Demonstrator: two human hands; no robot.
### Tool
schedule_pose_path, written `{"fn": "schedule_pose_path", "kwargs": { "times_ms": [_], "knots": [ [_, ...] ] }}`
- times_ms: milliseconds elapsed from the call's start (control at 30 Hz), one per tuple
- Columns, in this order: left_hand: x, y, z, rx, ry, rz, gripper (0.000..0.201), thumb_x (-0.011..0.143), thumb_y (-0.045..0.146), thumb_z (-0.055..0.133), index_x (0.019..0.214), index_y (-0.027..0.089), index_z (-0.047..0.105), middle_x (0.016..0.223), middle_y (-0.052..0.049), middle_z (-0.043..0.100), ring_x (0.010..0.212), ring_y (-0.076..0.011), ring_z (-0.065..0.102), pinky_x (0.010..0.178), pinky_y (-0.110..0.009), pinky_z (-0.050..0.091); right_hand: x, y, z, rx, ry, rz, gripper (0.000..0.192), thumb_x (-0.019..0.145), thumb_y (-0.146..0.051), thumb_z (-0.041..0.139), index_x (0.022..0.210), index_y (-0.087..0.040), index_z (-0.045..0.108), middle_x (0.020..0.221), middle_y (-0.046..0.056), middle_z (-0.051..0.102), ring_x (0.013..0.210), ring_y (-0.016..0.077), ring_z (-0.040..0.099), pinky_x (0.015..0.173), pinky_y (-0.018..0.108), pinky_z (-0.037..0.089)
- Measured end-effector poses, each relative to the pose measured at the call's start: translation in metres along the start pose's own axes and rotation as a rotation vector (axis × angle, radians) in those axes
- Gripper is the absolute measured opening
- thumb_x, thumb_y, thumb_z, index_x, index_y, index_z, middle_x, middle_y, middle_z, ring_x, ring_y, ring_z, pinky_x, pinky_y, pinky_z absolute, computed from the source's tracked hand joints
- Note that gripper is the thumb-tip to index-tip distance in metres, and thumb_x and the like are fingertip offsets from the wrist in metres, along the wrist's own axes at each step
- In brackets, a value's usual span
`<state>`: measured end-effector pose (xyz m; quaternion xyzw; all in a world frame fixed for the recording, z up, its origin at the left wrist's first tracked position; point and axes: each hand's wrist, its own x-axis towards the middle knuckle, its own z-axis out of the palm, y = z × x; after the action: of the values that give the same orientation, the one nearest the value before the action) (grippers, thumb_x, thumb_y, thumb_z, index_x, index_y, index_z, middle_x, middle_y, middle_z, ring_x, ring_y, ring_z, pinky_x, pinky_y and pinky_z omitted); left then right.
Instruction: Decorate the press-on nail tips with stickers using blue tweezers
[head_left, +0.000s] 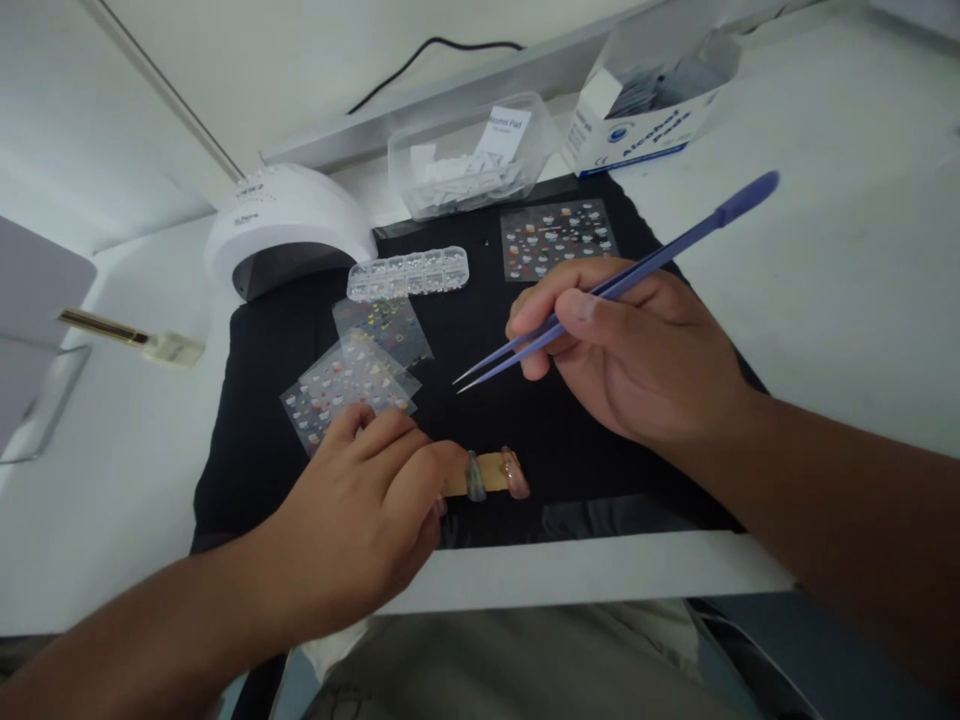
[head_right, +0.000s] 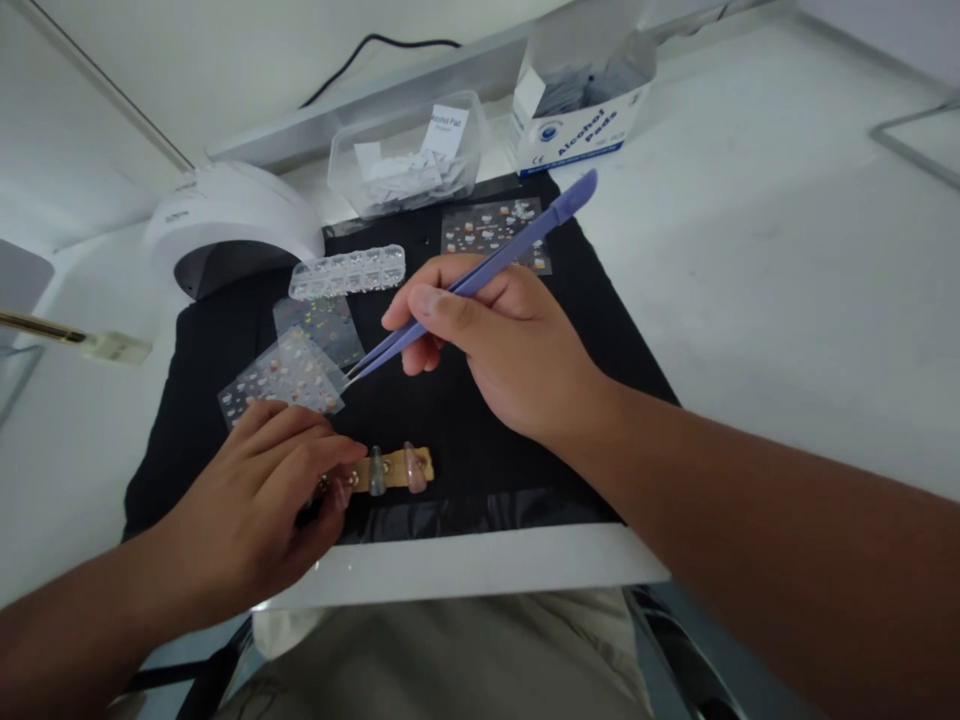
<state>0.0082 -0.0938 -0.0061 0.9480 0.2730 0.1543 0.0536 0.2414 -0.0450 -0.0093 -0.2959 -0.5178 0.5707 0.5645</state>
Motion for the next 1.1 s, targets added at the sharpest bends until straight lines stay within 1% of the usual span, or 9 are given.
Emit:
{"fn": "schedule_pose_path", "kwargs": {
  "times_ms": [233,367,500,667,867,1100],
  "knots": [
    [0.0014,-0.0039,0.0036,-0.053,0.032,0.013,0.021,0.089,0.006,0.056,0.109,0.014,0.055,0.085,-0.004,0.067,0.083,-0.0230,0.056,0.076,-0.042,0.037,0.0002,-0.0004,0.0002,0.021,-0.005,0.004,0.021,0.088,-0.034,0.076,0.075,-0.019,0.071,0.065,-0.001,0.065,0.057,0.0110,0.059,0.054,0.027,0.047],
    [0.0014,-0.0035,0.0008,-0.090,0.054,0.014,0.022,0.090,0.004,0.056,0.109,0.015,0.053,0.090,-0.006,0.069,0.083,-0.0219,0.057,0.078,-0.043,0.039,0.0017,0.0007,0.0012,0.040,0.008,0.009,0.021,0.084,-0.037,0.078,0.072,-0.021,0.072,0.062,-0.002,0.065,0.055,0.0110,0.058,0.052,0.027,0.046],
    [0.0017,-0.0040,-0.0026,-0.126,0.090,0.015,0.022,0.090,0.003,0.056,0.106,0.016,0.052,0.093,-0.006,0.069,0.084,-0.0211,0.057,0.078,-0.042,0.041,0.0022,-0.0007,0.0019,0.039,0.023,0.016,0.021,0.082,-0.039,0.080,0.071,-0.022,0.073,0.063,-0.001,0.065,0.055,0.0117,0.058,0.051,0.027,0.046],
    [0.0035,-0.0071,-0.0012,-0.163,0.067,0.012,0.019,0.090,0.003,0.057,0.104,0.015,0.052,0.091,-0.005,0.068,0.083,-0.0202,0.057,0.077,-0.039,0.043,0.0013,-0.0022,0.0028,0.054,0.027,0.041,0.021,0.079,-0.039,0.083,0.069,-0.023,0.075,0.062,0.000,0.065,0.055,0.0126,0.058,0.050,0.028,0.046],
    [0.0046,-0.0090,0.0017,-0.202,0.049,0.002,0.016,0.091,0.003,0.055,0.101,0.016,0.053,0.086,-0.002,0.066,0.075,-0.0168,0.055,0.073,-0.035,0.043,0.0008,-0.0009,0.0015,0.072,0.008,0.047,0.021,0.080,-0.039,0.083,0.070,-0.023,0.075,0.062,0.000,0.066,0.055,0.0120,0.059,0.051,0.026,0.046],
    [0.0056,-0.0065,0.0020,-0.203,0.025,-0.036,0.017,0.092,0.003,0.054,0.103,0.017,0.053,0.086,-0.002,0.067,0.077,-0.0163,0.058,0.076,-0.033,0.049,0.0015,0.0002,0.0013,0.093,-0.018,0.036,0.021,0.084,-0.037,0.080,0.072,-0.020,0.074,0.063,-0.002,0.066,0.056,0.0100,0.060,0.052,0.024,0.047]
  ]
}}
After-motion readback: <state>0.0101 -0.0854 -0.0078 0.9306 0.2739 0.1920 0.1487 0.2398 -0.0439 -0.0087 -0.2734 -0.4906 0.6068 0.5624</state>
